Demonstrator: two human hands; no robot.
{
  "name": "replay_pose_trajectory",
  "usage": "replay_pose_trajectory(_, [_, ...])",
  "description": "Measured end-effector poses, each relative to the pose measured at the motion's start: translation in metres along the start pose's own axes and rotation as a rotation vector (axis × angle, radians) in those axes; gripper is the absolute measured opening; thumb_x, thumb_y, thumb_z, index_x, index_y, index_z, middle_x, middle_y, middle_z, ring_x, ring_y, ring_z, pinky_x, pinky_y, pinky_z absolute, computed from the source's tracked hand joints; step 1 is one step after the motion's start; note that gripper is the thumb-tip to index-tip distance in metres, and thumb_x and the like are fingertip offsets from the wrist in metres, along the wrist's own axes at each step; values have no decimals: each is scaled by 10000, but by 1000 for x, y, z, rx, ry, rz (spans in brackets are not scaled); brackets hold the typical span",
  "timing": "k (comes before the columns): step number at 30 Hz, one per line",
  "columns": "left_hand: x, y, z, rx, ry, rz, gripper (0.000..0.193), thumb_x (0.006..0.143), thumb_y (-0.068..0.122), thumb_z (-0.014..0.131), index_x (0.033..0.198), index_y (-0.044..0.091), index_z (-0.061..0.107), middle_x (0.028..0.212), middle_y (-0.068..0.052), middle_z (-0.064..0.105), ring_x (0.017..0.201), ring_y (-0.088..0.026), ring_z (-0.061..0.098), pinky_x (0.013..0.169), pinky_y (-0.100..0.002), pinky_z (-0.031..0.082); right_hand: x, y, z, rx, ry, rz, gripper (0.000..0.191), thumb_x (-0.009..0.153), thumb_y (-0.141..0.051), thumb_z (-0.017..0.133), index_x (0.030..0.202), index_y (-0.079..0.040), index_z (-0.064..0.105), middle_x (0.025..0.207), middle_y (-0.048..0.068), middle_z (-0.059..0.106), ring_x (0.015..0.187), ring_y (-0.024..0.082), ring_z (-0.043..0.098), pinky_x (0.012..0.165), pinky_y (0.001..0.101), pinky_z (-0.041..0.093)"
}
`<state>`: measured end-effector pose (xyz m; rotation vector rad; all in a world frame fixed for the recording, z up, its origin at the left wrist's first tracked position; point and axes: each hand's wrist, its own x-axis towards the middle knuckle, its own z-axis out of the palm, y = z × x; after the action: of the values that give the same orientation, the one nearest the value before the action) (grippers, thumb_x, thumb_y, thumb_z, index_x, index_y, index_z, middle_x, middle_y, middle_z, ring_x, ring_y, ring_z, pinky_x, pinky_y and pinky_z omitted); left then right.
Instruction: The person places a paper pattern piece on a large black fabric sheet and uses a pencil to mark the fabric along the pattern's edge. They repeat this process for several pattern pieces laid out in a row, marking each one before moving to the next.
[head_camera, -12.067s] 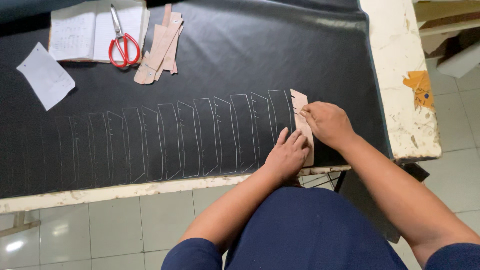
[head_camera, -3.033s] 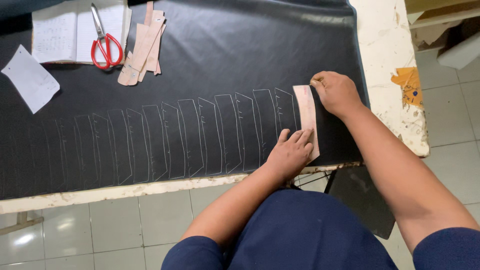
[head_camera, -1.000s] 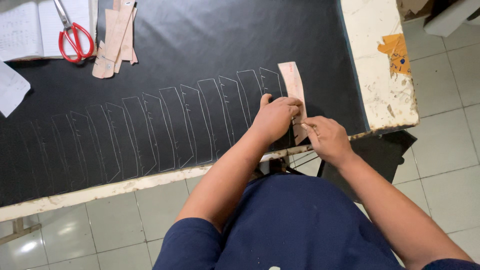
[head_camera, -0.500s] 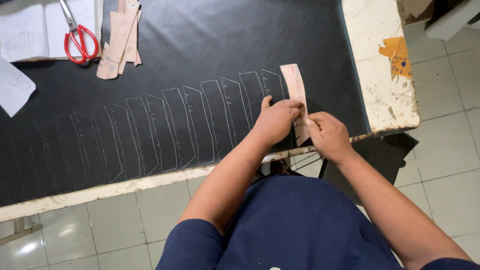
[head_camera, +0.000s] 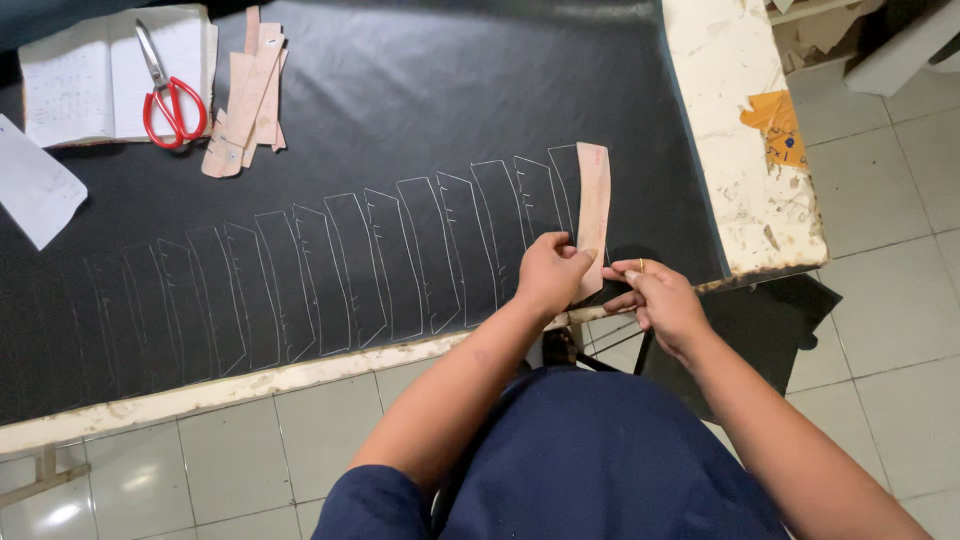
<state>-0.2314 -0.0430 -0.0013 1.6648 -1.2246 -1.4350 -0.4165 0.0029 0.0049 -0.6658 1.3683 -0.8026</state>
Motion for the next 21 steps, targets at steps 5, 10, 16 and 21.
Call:
replay_pose_trajectory(5, [-18,24,13,327,-13,272,222,925,189,699,1095,65,769,997,-138,726,933,-317,730,821,-391,569,6,6,-26,121,-52,76,308,1019,-204,497,1183,22,630,1116,144,743,772,198,756,383,200,368])
replay_pose_trajectory(10, [-29,43,6,532,38,770,133,910,88,660,1020,87,735,1064,-79,630,875,-297,706,772,-425,579,2,-2,-89,524,-293,76,422,1105,-395,585,1050,15,671,830,157,732,621,203,703,354,211,408])
replay_pose_trajectory(16, [-25,42,14,565,43,630,675,798,68,718,1452,76,548,1596,-185,406,1203,-370,582,1052,-456,479,-1,-14,-89,-223,11,38,247,930,-153,732,1136,-20,758,772,37,649,577,124,465,487,262,328])
replay_pose_trajectory(21, [-31,24,28,726,-72,500,774,738,296,846,1442,198,541,1628,-141,280,1540,-339,209,1235,-576,99,15,-21,-67,-502,151,-364,369,850,-206,790,1144,-4,698,892,45,737,783,117,675,707,259,549])
